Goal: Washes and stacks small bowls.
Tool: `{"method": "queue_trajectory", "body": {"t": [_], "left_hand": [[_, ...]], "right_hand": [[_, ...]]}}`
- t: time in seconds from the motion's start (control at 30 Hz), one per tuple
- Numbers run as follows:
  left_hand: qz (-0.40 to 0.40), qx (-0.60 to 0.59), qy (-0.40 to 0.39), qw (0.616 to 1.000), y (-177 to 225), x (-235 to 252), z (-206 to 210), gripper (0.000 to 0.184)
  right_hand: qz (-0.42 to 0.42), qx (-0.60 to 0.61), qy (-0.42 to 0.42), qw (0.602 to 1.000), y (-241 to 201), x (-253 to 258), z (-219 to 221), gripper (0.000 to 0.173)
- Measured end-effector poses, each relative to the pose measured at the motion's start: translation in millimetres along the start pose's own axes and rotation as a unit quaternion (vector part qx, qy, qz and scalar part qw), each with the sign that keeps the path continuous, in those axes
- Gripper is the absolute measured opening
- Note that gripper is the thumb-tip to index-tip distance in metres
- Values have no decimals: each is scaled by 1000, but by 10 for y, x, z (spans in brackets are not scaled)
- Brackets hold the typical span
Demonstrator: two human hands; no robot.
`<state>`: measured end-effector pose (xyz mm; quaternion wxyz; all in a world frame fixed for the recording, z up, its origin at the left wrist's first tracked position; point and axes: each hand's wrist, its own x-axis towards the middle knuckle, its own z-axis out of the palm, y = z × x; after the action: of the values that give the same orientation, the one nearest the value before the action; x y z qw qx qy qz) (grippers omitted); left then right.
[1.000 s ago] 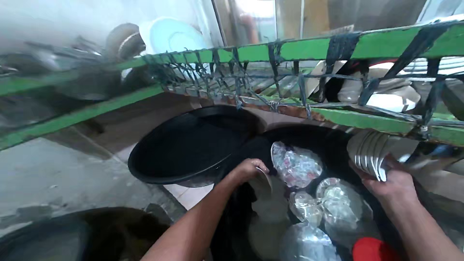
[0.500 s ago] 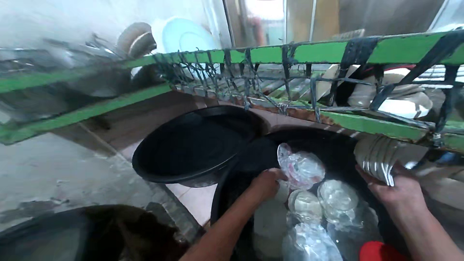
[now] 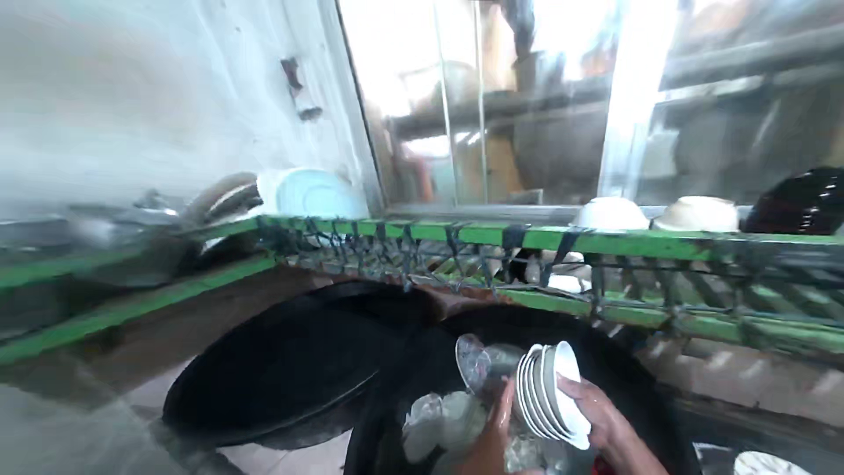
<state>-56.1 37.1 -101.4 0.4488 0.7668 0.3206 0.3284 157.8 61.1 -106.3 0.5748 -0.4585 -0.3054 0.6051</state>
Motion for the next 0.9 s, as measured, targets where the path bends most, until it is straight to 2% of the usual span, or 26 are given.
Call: {"method": "queue_trajectory", "body": {"t": [0.07,0.1,0.17,0.23,0.33,0.43,0.57,0.67,0.73,0.8,0.83,0.9], "left_hand": [[-8,98,-47,994,99,-115,-199,108],[-49,145,-51,987,197,-128,-338,98],[-140,244,-25,959,264,-75,-644,75],[-210,255,36,943,136,-17,-900,59],[-279,223,87,930,-148,59,-1043,56],[-331,113,107,931,-333,201,-956,64],[-334,-35,198,921,-841,568,-784,70],[-340,-119,233,903,-980,794,-671,67],[-329,-116,237,907,-1033,927,-571,65],[-319,-58,237,916,-1182,1050,-509,64],[-317,-19,236,918,-1233,1098,-506,61],[-332,-27,229,915,-1218,1180,-504,48]], "right_hand": [[-24,34,11,999,-48,-142,-41,29],[-37,46,23,998,-70,-216,-56,25],[-65,84,38,994,-50,-307,-147,24],[-91,109,57,988,1,-297,-312,27],[-110,132,84,982,49,-240,-542,30],[-105,161,123,974,66,-227,-664,31],[-76,233,202,948,23,-219,-683,36],[-89,267,207,937,7,-194,-687,36],[-95,274,225,930,-22,-213,-664,33],[-101,287,232,924,-48,-243,-641,33],[-106,291,229,923,-59,-252,-624,33],[-118,289,217,925,-64,-258,-610,31]]}}
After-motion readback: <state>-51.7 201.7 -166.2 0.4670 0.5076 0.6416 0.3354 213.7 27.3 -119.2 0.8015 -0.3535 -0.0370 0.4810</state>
